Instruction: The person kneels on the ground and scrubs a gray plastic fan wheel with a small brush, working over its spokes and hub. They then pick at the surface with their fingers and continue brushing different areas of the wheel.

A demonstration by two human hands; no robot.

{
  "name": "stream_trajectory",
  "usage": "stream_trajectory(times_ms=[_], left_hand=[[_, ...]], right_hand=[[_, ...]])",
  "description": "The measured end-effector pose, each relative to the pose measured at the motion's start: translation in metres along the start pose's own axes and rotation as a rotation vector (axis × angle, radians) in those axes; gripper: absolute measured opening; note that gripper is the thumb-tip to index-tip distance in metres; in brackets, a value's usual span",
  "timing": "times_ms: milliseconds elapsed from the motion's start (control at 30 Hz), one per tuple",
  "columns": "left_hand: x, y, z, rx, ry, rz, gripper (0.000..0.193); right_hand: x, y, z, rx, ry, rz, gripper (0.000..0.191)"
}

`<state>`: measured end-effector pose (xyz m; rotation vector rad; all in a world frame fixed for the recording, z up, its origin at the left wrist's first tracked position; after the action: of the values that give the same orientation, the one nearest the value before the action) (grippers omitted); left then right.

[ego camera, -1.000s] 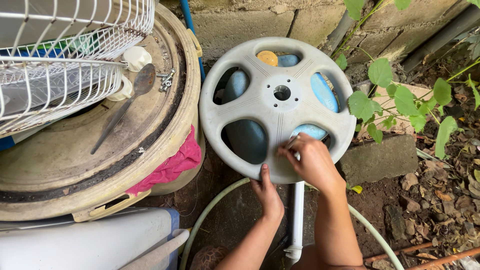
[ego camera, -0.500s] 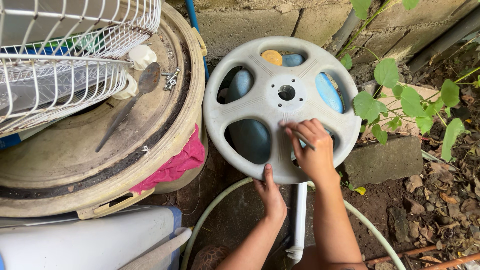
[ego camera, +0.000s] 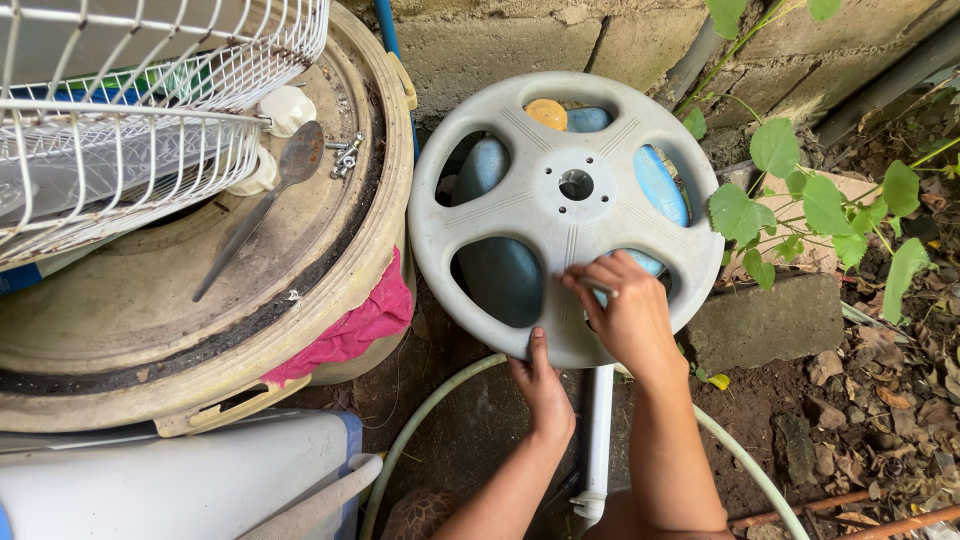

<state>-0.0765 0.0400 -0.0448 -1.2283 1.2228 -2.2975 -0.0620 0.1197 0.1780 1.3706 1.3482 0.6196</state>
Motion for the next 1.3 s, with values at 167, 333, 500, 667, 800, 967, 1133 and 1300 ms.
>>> stream_trajectory(times_ms=[167, 333, 500, 667, 800, 967, 1133, 1300], left_hand=[[0.001, -0.002, 0.002, -0.019, 0.026, -0.007, 0.067], [-0.001, -0.001, 0.004, 0.015, 0.081, -0.009, 0.073], [0.004, -0.004, 0.002, -0.008, 0.035, -0.013, 0.067], [0.004, -0.003, 0.001, 0.004, 0.017, 0.012, 0.062], [0.005, -0.005, 0.001, -0.009, -0.003, 0.024, 0.058], [0.004, -0.003, 0.003, 0.010, 0.022, -0.031, 0.061], [0.002, -0.003, 0.002, 0.003, 0.032, 0.011, 0.063], [0.000, -0.001, 0.001, 0.009, 0.034, 0.020, 0.062]], right_hand=[[0.000, 0.010, -0.004, 0.250, -0.018, 0.050, 0.012], [-0.008, 0.013, -0.007, 0.375, 0.007, 0.081, 0.015], [-0.002, 0.004, -0.003, 0.085, -0.023, 0.021, 0.015], [-0.002, -0.019, 0.007, -0.252, -0.033, -0.099, 0.015], [0.002, -0.023, 0.006, -0.287, -0.066, -0.095, 0.016], [0.001, 0.003, -0.002, 0.091, -0.016, 0.000, 0.018], [0.005, 0.012, -0.005, 0.346, 0.007, 0.027, 0.023], [0.009, 0.011, -0.006, 0.262, 0.014, 0.012, 0.023]])
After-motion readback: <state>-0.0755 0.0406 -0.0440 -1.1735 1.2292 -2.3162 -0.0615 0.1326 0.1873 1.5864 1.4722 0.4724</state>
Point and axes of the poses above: each hand's wrist, its own z-axis away from the middle knuckle, its own y-axis out of the back of the hand, x = y × z, the point moved 10 cm from there along -z, towards the middle knuckle, and after that the axes turned 12 degrees about -x, right-handed, at the moved point
